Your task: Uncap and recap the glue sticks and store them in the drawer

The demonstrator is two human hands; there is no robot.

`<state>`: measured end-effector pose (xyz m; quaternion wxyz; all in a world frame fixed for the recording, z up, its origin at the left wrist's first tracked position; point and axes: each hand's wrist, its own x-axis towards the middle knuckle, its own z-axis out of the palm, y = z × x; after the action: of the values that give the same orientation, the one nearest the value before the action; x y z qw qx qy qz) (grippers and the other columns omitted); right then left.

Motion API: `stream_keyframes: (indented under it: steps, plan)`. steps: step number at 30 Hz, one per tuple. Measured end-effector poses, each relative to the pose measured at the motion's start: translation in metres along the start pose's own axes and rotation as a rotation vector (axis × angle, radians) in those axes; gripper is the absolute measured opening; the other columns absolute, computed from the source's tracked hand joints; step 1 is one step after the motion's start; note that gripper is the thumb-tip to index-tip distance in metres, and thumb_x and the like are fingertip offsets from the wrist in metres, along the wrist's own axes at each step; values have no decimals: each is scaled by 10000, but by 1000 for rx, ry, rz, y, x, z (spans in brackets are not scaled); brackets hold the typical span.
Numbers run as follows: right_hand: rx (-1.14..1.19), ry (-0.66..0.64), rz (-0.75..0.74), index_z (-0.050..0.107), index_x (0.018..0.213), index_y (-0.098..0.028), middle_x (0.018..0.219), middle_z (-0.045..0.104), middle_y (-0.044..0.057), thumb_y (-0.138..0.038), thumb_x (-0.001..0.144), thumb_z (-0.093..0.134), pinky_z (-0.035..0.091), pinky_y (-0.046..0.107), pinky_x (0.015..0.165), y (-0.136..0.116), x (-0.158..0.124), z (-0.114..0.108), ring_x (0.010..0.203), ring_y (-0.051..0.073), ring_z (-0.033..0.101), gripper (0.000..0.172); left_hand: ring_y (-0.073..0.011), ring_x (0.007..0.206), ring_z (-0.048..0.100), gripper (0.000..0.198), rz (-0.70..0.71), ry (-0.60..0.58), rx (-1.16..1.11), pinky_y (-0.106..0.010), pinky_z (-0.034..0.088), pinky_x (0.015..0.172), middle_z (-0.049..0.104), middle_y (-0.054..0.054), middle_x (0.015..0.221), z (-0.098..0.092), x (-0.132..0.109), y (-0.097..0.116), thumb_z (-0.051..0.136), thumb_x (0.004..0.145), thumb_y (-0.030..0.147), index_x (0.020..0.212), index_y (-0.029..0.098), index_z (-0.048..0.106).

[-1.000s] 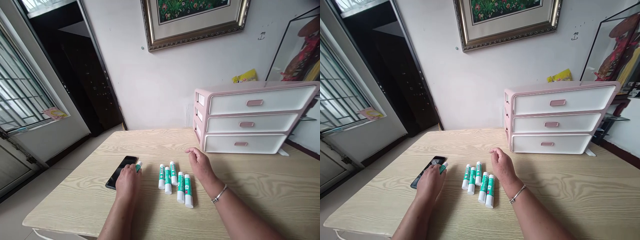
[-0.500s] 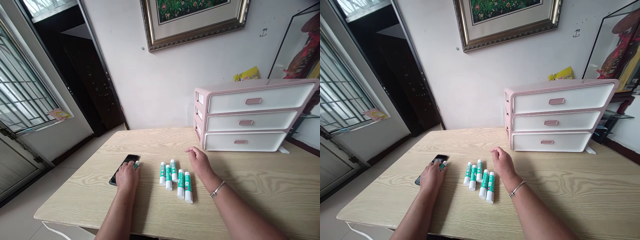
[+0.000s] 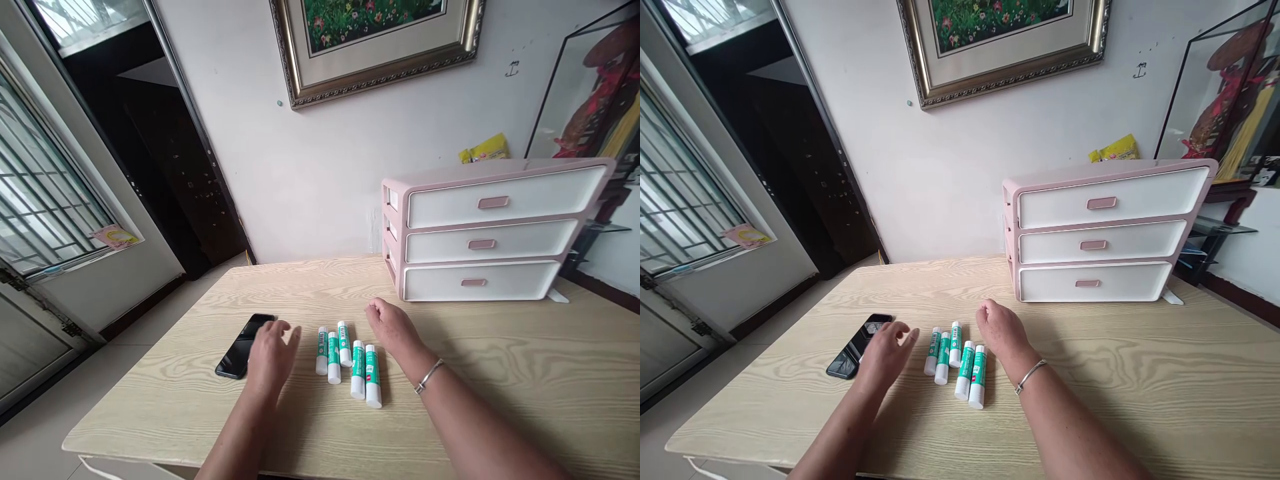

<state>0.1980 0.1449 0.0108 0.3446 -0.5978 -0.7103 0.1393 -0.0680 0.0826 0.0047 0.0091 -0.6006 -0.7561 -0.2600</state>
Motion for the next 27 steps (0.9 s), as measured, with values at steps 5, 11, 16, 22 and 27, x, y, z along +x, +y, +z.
stream_keyframes:
  steps: [5,11,16,22,27]
  plan:
    - [-292,-160,109,661,942,-179,922,741,122,-288,929,404,326,306,630,5,1,-9,840,243,665,279,-224,883,657,324,71,-195,-73,-286,423,701,712,-71,974,9,-9,34,571,870,500,912,209,708]
    - [-402,-293,91,660,1004,-139,1035,730,181,-252,861,548,361,327,669,20,-1,-18,932,295,678,214,-225,803,664,303,32,-297,-117,-282,375,643,752,-76,907,6,-4,38,605,820,492,825,201,692]
    - [-411,-350,72,693,890,-163,981,737,148,-129,764,611,356,315,652,25,-3,-24,898,275,679,154,-190,642,648,186,-34,-363,-207,-261,341,554,733,-26,678,11,0,34,670,741,392,730,208,698]
    - [-343,-236,13,664,790,-193,871,728,130,-236,786,634,384,334,659,8,-10,-29,821,274,651,52,-175,610,642,145,-136,-273,-446,-251,398,573,685,-7,606,7,-5,33,669,705,322,758,187,676]
    - [15,-10,-189,643,817,-250,770,702,52,-261,877,582,438,331,690,-27,-22,-27,759,230,624,86,-145,567,621,296,-162,-182,-769,-252,475,554,657,13,686,-1,-6,29,549,816,441,967,187,575]
